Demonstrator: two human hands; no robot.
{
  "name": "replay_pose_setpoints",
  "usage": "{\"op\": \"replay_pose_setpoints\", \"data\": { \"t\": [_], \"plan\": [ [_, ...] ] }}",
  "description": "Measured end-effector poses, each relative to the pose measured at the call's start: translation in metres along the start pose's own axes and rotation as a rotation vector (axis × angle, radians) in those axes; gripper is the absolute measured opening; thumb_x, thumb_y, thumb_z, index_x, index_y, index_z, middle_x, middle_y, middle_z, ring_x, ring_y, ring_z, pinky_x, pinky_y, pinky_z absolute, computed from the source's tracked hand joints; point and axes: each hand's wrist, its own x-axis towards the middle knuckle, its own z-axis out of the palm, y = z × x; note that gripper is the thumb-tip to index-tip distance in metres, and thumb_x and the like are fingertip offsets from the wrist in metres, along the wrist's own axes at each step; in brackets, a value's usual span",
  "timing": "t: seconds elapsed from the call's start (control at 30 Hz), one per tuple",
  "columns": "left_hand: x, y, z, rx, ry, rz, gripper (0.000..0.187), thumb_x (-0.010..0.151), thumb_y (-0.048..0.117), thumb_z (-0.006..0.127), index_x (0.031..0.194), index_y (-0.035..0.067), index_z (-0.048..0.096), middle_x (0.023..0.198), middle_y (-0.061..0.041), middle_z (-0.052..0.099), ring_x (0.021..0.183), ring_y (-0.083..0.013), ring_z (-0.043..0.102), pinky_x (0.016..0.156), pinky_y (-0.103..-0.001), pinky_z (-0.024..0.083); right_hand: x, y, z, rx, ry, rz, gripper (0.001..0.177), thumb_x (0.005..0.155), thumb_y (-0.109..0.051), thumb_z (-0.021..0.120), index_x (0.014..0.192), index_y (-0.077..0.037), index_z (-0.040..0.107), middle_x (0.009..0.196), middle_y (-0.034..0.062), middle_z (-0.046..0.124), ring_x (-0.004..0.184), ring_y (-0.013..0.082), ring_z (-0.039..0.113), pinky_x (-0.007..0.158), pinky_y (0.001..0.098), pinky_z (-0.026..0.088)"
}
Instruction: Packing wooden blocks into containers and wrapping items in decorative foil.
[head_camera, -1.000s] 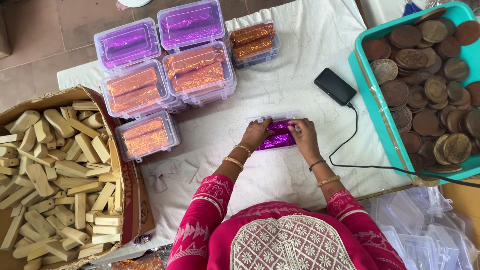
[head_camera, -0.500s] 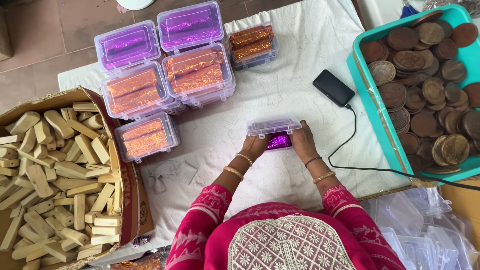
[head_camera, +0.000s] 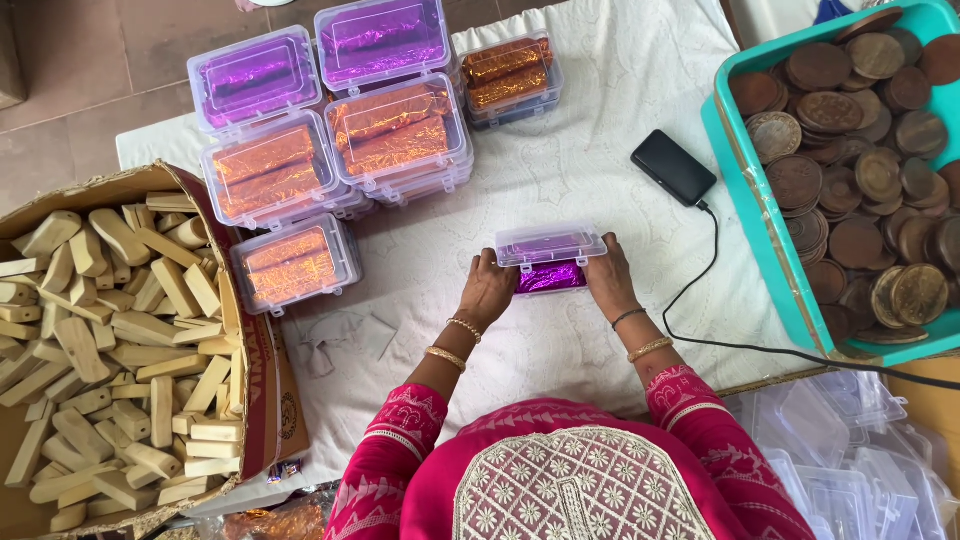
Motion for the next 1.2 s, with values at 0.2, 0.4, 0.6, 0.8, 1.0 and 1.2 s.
{"op": "replay_pose_setpoints", "data": {
  "t": [0.2,0.4,0.6,0.8,1.0,1.2],
  "plan": [
    [-0.001,0.01,-0.016,-0.048,-0.149,-0.063,0.03,0.105,0.027,0.05,0.126,0.008,0.06,0.104,-0.009,0.071,0.114,-0.0322,0.05,0.1,-0.046,0.044,-0.002,0.003,0.006,-0.043,0.009,-0.016,0.032,0.092,-0.002,0.064,0.123,-0.001,0.062,0.108,0.017,0.061,0.101,0.0349,0.056,0.09,0.046,0.053],
    [-0.004,0.02,0.004,0.046,-0.056,-0.089,0.037,0.104,0.026,0.049,0.13,0.002,0.058,0.125,-0.017,0.065,0.122,-0.0353,0.05,0.1,-0.049,0.044,-0.002,0.001,0.001,-0.108,0.003,-0.049,0.03,0.094,-0.006,0.064,0.123,0.0,0.061,0.129,0.0134,0.056,0.111,0.0332,0.052,0.099,0.0446,0.051],
    [-0.002,0.02,0.0,-0.049,0.007,-0.092,0.055,0.1,0.04,0.053,0.135,-0.003,0.051,0.134,-0.02,0.058,0.133,-0.0434,0.04,0.107,-0.061,0.036,-0.003,-0.002,0.004,-0.085,0.032,-0.05,0.036,0.094,-0.003,0.063,0.13,-0.001,0.059,0.129,0.0151,0.054,0.111,0.0347,0.051,0.1,0.0454,0.05],
    [-0.004,0.011,0.006,-0.091,-0.072,-0.084,0.064,0.101,0.046,0.052,0.141,-0.003,0.046,0.14,-0.019,0.05,0.139,-0.046,0.031,0.111,-0.068,0.027,-0.007,-0.006,0.004,-0.019,0.07,-0.017,0.044,0.089,0.003,0.066,0.131,-0.004,0.057,0.129,0.0155,0.052,0.114,0.036,0.05,0.103,0.0452,0.049],
    [-0.019,0.015,-0.007,-0.116,-0.025,-0.109,0.053,0.101,0.039,0.054,0.136,0.001,0.052,0.144,-0.019,0.045,0.138,-0.0432,0.032,0.113,-0.063,0.029,-0.021,0.002,0.012,0.273,0.153,0.081,0.05,0.086,0.009,0.065,0.133,-0.009,0.062,0.129,0.0123,0.051,0.11,0.0325,0.052,0.094,0.0411,0.052],
    [-0.039,0.006,0.003,-0.24,0.159,-0.209,0.045,0.098,0.027,0.063,0.133,0.0,0.052,0.14,-0.018,0.048,0.137,-0.0399,0.039,0.117,-0.054,0.037,-0.035,0.032,0.035,0.65,0.251,0.309,0.023,0.102,-0.007,0.06,0.125,-0.008,0.062,0.123,0.0063,0.056,0.096,0.0175,0.061,0.081,0.0322,0.056]
  ]
}}
